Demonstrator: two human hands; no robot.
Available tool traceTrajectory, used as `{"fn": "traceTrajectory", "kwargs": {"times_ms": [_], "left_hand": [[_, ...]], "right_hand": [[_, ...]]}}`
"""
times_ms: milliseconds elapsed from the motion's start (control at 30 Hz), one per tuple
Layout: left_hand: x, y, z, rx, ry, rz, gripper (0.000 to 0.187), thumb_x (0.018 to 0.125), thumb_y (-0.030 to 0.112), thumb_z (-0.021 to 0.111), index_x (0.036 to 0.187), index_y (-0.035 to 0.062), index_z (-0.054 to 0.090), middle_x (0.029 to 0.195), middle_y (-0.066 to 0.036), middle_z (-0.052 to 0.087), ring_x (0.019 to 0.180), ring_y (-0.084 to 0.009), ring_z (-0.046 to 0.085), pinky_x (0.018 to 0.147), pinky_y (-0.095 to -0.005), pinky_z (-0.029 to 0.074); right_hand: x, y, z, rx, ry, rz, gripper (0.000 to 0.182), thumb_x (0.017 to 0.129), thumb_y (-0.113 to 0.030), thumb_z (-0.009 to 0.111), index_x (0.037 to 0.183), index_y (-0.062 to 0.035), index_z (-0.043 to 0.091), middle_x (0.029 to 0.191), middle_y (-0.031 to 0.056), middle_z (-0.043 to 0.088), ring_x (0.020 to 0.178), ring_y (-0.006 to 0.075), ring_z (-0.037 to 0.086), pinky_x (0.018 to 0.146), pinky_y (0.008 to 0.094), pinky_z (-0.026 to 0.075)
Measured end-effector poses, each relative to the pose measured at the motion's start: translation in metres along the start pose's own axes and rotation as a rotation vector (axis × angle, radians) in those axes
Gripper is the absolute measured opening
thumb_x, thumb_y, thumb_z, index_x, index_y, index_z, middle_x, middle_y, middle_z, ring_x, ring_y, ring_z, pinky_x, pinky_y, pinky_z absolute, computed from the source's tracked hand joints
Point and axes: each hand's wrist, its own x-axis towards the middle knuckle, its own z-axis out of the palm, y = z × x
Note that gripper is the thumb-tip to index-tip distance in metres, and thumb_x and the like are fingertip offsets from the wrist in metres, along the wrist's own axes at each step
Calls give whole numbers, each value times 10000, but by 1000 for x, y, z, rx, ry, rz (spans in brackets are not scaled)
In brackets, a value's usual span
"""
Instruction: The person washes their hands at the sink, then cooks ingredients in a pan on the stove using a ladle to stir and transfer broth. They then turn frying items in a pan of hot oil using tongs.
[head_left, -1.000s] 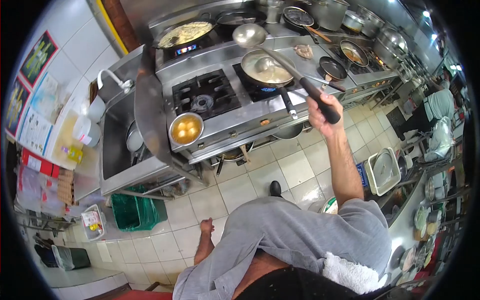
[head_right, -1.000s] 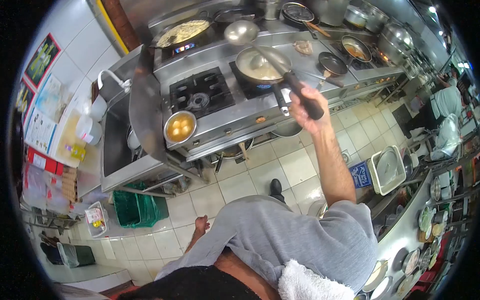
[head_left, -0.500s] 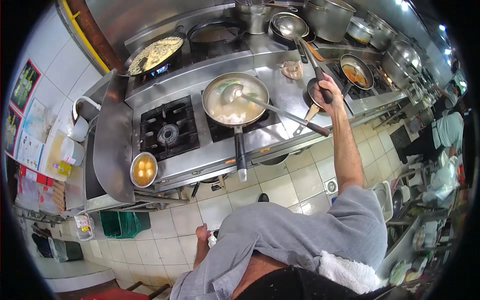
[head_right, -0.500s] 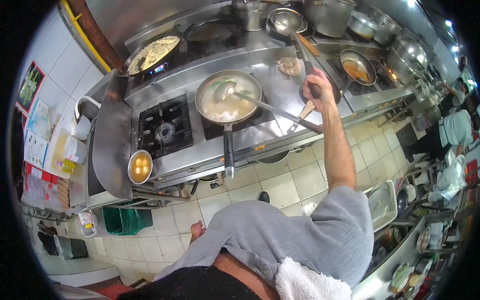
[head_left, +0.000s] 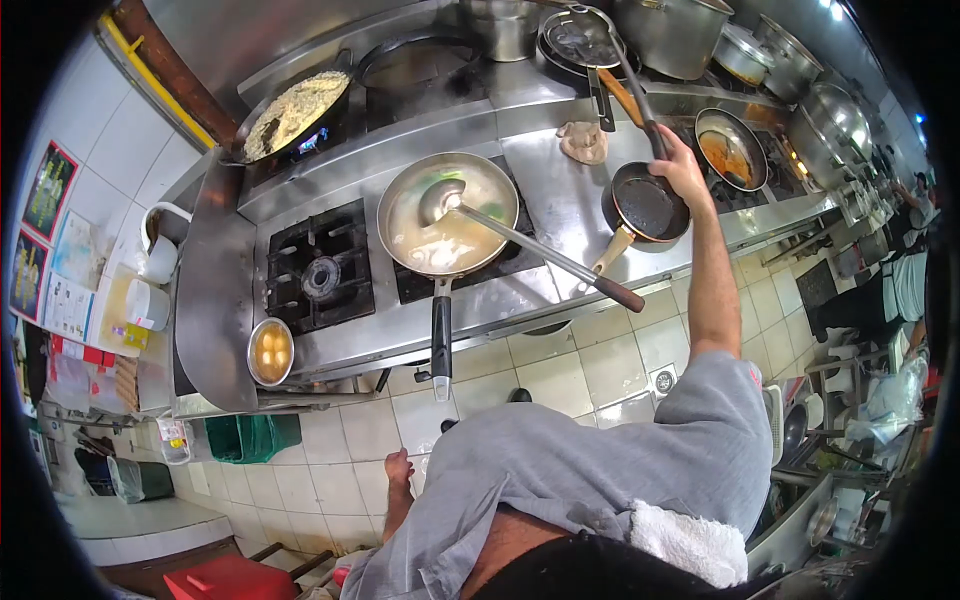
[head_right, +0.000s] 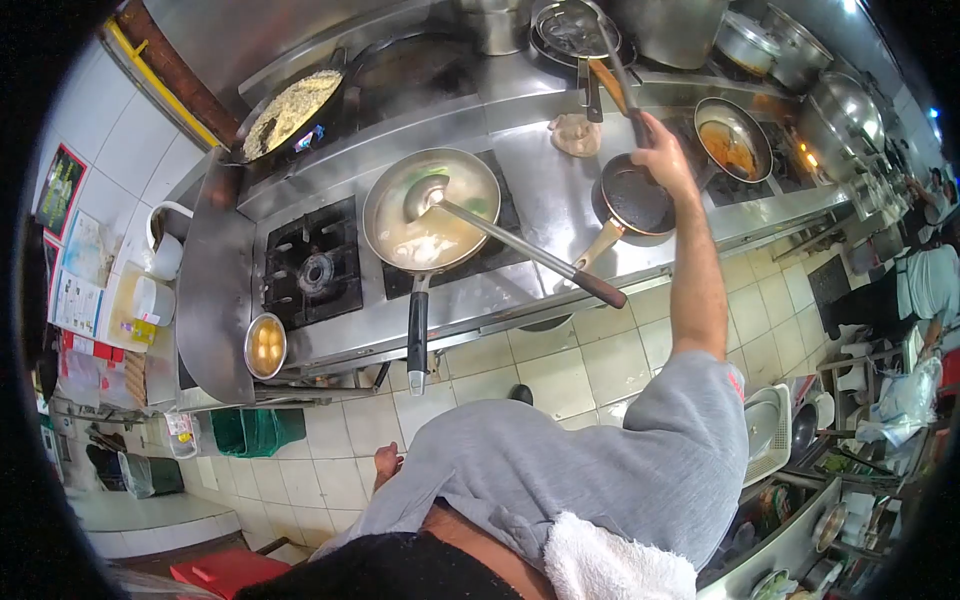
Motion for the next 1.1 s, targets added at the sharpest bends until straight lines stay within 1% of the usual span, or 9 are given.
{"fn": "traceTrajectory", "kwargs": {"times_ms": [133,267,367,400,433,500,800,967,1100], "left_hand": [[2,-29,-5,136,-115,265,288,770,270,584,767,-13,530,554,-86,495,437,-165,485,360,-285,421],[11,-29,-2,76,-27,30,380,789,300,506,533,20,492,477,-96,482,406,-185,492,375,-330,409],[54,-41,-7,671,16,297,425,776,366,464,757,-36,601,798,-236,581,815,-378,550,763,-416,416],[52,-29,-3,386,66,99,425,774,371,461,761,-32,597,849,-242,576,880,-378,528,789,-417,404],[58,-30,-6,727,86,428,416,761,373,479,768,-28,591,847,-238,579,856,-378,538,771,-415,416],[44,-4,0,353,146,192,400,744,368,504,760,-23,585,820,-231,584,819,-372,552,735,-414,432],[-3,28,11,262,158,133,383,741,351,529,785,-24,595,817,-215,598,796,-334,577,716,-384,448],[-1,18,10,339,93,49,434,736,367,537,927,-21,569,909,-208,596,892,-330,563,800,-368,435],[-3,24,8,338,67,53,462,733,374,535,973,-20,552,951,-210,586,922,-328,555,822,-369,430]], "right_hand": [[-23,50,-23,13,-2,69,682,591,22,537,1252,-57,391,842,93,547,690,125,510,601,235,428],[-36,100,-19,55,-2,15,654,624,82,467,1262,14,337,1245,121,429,1146,161,404,919,250,325],[-45,113,-12,-31,24,-16,624,651,119,433,1258,32,316,1278,131,392,1191,199,371,957,271,297],[-46,123,-8,3,52,-85,636,645,122,459,1256,26,313,1284,135,383,1198,204,363,975,285,289],[-49,125,-6,-84,71,-37,643,642,124,484,1253,23,312,1278,140,388,1198,214,363,986,293,283],[-46,148,-4,-255,116,-39,617,661,93,528,1239,-22,346,1206,162,437,1140,260,421,952,322,328],[-50,182,29,-623,177,-182,593,720,-159,647,1235,-75,365,1066,182,490,950,320,493,818,386,390],[-47,198,29,-398,44,67,646,706,-77,651,1272,-67,340,746,75,541,702,197,515,701,317,419],[-48,209,37,-381,31,65,623,698,-67,649,1256,-77,374,693,50,504,655,164,494,672,299,423]]}}
